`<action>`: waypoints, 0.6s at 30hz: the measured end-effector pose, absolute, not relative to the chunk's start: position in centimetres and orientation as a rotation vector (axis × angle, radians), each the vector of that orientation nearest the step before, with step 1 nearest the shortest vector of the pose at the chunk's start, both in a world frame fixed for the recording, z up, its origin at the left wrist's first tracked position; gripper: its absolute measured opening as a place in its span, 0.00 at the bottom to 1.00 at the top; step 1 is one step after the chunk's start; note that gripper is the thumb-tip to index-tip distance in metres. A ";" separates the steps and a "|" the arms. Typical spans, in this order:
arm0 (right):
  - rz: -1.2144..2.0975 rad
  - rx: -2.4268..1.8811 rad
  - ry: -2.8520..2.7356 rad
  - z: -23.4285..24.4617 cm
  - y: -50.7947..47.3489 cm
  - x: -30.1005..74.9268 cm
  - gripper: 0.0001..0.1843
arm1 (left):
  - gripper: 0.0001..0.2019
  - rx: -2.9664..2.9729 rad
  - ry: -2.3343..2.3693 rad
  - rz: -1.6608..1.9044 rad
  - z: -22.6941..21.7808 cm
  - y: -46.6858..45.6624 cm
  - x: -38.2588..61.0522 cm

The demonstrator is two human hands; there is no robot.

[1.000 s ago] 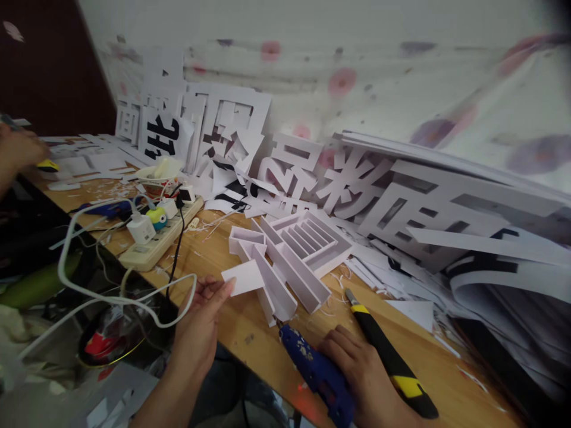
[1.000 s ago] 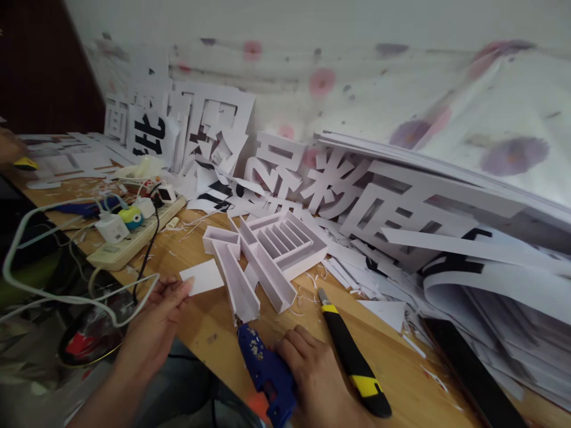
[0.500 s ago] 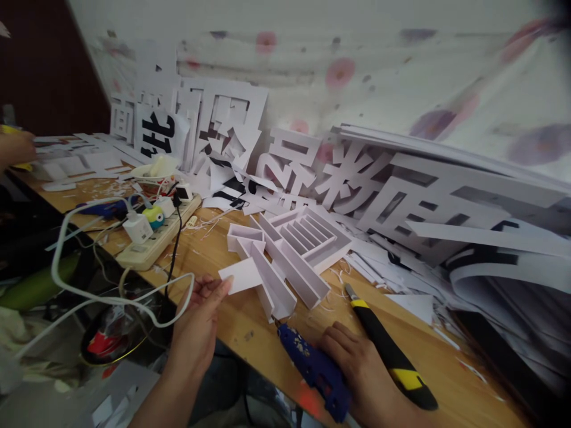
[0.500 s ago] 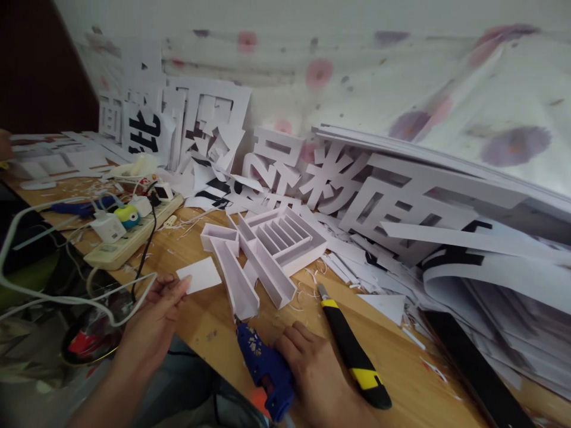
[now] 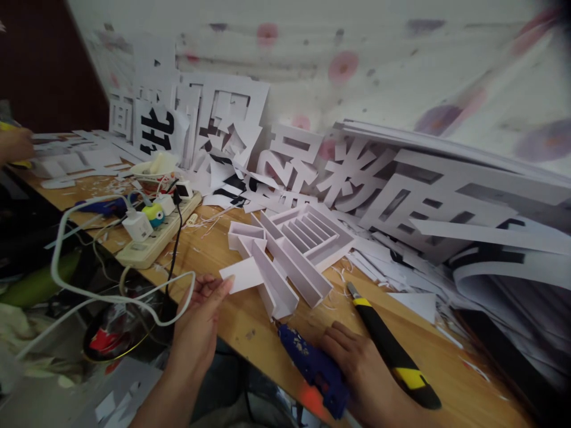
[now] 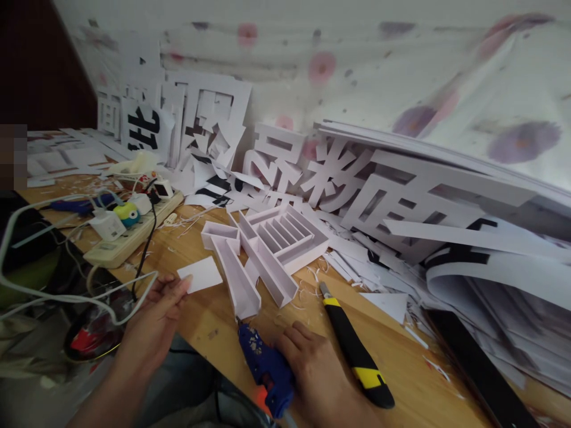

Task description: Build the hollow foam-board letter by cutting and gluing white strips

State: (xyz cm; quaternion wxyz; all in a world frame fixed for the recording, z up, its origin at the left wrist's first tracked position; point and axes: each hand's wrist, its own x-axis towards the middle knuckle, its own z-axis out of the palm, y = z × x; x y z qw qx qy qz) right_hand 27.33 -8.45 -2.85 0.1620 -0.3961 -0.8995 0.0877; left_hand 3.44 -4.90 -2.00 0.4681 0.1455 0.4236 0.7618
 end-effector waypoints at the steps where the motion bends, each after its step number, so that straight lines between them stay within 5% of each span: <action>1: 0.255 -1.132 -2.570 -2.8 -8.4 27.3 0.06 | 0.20 0.355 1.038 1.870 -2.0 -4.9 3.4; 18: 0.291 -1.205 -2.651 -1.6 -8.3 26.8 0.07 | 0.19 0.384 1.032 1.864 -1.9 -4.9 2.9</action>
